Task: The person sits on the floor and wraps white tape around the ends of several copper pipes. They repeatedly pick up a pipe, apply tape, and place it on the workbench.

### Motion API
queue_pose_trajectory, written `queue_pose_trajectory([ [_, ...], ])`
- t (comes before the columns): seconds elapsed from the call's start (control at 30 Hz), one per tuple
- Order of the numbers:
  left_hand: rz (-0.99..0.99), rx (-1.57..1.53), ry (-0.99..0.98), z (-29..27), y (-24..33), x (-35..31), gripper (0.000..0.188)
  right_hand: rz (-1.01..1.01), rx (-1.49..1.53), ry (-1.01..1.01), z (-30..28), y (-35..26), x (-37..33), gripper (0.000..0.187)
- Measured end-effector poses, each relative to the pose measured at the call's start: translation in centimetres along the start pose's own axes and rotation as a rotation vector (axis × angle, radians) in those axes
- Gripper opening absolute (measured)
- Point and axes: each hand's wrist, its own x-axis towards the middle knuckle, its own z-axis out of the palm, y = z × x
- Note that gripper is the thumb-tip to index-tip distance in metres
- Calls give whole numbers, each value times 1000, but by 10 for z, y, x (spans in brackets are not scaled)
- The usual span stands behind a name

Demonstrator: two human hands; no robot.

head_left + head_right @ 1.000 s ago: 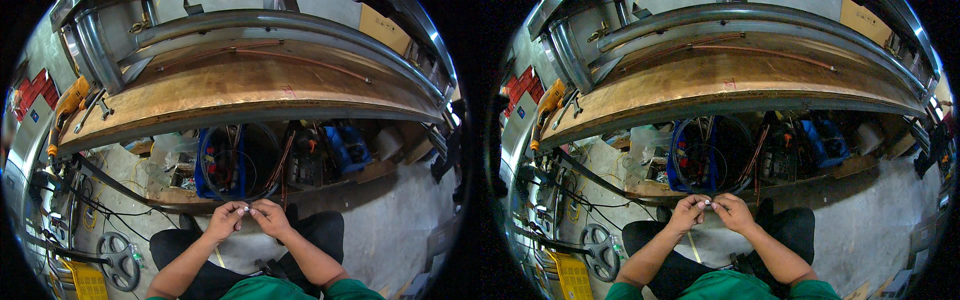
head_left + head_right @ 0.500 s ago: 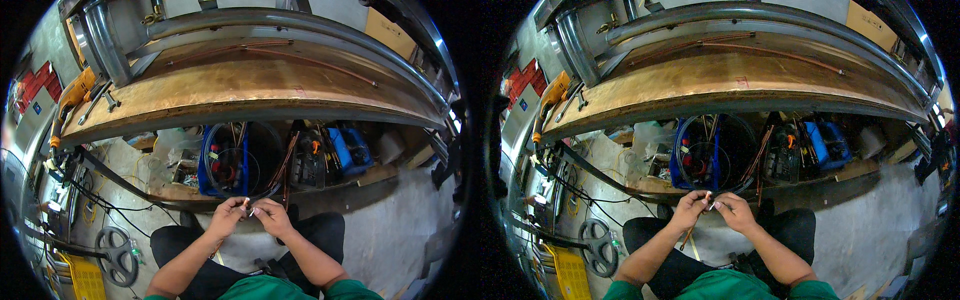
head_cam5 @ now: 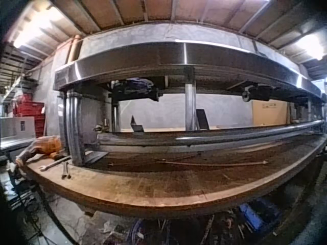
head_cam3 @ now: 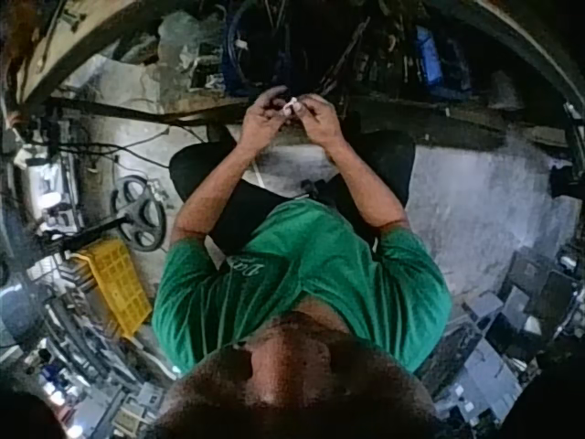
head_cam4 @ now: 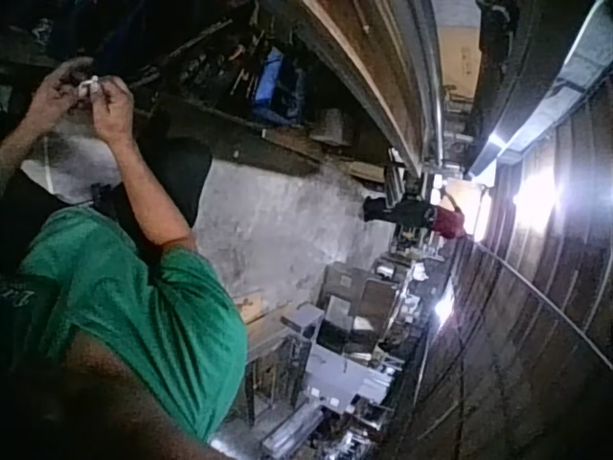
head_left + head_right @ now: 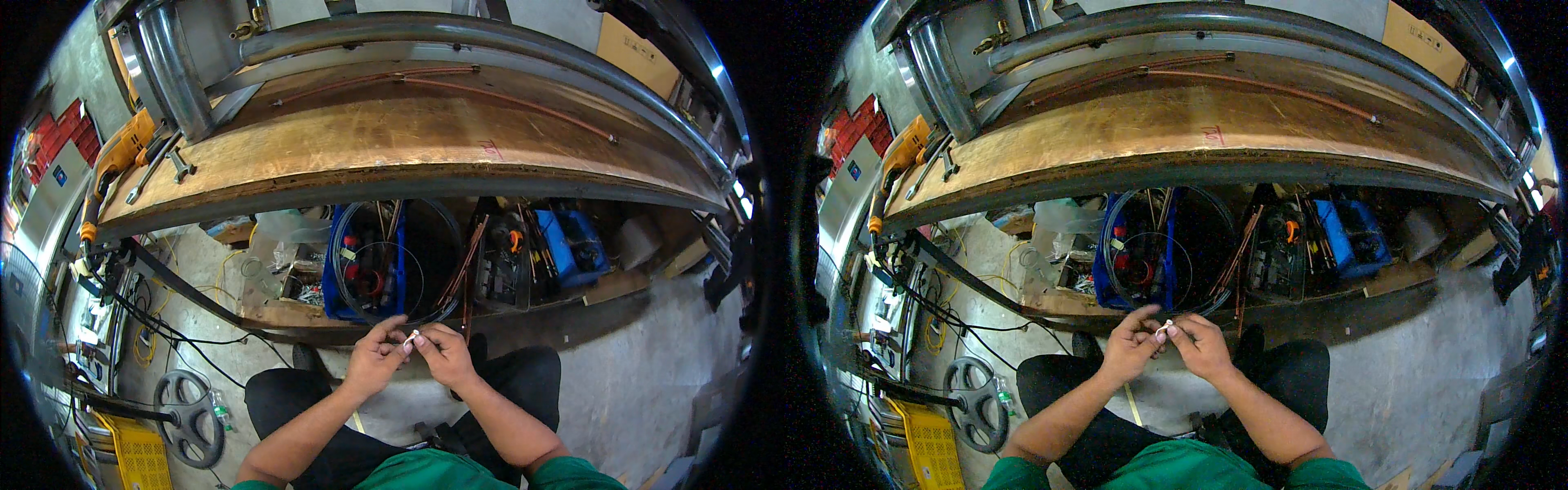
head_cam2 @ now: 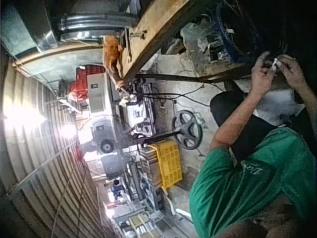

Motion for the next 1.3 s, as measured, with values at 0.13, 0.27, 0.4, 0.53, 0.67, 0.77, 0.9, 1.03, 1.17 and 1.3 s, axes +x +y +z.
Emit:
queue_pose_trajectory([
  [0.13,21,-1,80,9,11,-4,35,18,11,26,2,3,-3,19],
  [0.27,298,286,122,5,-5,-5,31,2,32,42,6,0,-2,19],
  [0.4,569,628,78,6,9,-5,23,-55,28,88,5,-4,-2,16],
  [0.53,712,684,60,4,3,-3,20,-78,53,95,5,-6,-2,16],
  [0.67,589,648,84,10,10,-4,19,-74,57,104,4,-1,-3,15],
  [0.77,581,658,100,12,10,-3,19,-63,32,81,2,3,-3,16],
  [0.9,462,586,103,11,5,-3,22,-44,40,84,2,-2,-3,19],
  [1.03,258,324,64,7,0,-2,24,-37,20,74,1,-2,-2,20],
  [1.17,64,106,17,4,-3,-2,23,-59,-30,48,-1,-7,-1,16],
  [1.3,42,106,18,4,-3,-2,24,-59,-15,87,1,-3,-2,16],
])
